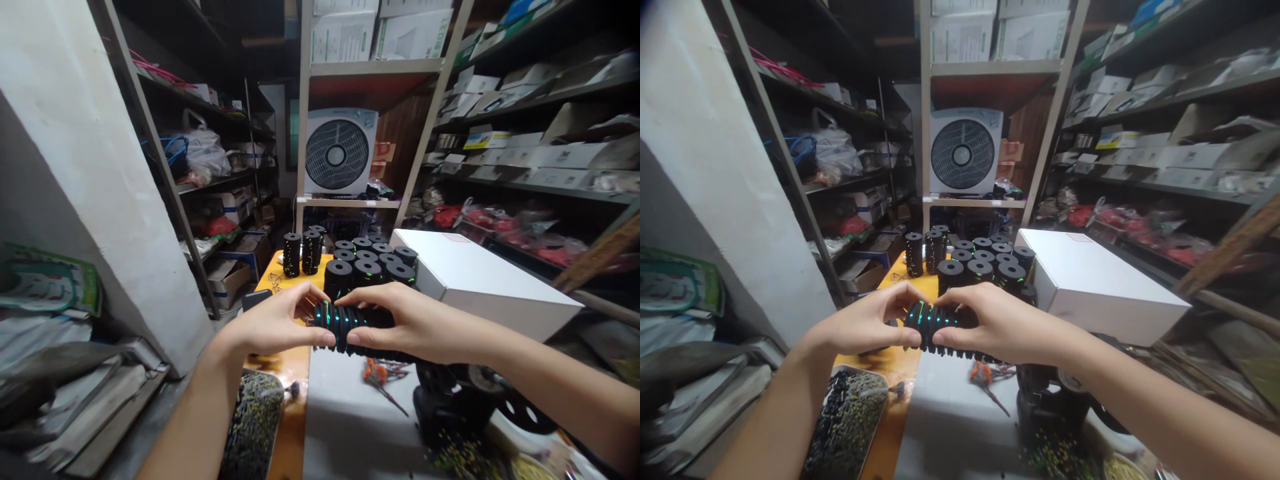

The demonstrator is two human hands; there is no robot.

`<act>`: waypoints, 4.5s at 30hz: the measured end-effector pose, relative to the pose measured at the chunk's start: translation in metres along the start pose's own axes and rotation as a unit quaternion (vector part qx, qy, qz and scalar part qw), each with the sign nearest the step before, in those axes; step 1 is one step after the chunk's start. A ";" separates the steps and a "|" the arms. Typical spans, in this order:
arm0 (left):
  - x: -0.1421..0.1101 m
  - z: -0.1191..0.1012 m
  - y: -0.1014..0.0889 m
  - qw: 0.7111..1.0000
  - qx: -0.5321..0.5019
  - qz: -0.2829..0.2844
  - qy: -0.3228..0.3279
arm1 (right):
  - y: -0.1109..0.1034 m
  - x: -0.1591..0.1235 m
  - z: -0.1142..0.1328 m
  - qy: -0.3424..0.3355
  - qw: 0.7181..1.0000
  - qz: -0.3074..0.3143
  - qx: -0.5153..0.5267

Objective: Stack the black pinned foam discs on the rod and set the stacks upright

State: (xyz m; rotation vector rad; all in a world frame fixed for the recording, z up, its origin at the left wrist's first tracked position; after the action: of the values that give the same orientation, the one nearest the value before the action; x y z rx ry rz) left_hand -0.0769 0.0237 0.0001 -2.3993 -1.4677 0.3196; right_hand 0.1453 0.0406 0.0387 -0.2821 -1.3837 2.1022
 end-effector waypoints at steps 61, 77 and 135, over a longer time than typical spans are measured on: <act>0.002 -0.024 0.036 0.962 0.226 -0.144 0.053 | 0.001 -0.036 -0.002 -0.103 0.970 -0.168 -0.145; 0.003 -0.026 0.039 0.959 0.237 -0.137 0.076 | 0.008 -0.037 -0.013 -0.030 0.991 -0.127 -0.037; 0.021 -0.050 0.084 0.842 0.505 -0.147 0.120 | -0.021 -0.073 -0.040 0.047 0.989 -0.139 0.023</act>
State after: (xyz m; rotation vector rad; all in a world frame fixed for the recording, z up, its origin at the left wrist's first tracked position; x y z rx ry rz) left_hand 0.0188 -0.0009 0.0150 -1.2931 -1.0974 0.5257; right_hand 0.2307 0.0342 0.0294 -0.1572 -1.2403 1.8637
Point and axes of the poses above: each hand's wrist, its own x-axis towards the middle knuckle, its own y-axis out of the palm, z = x × y, the point moved 1 cm from there along x, towards the middle knuckle, and after that the axes turned 6 degrees about -y, right-handed, at the moved point
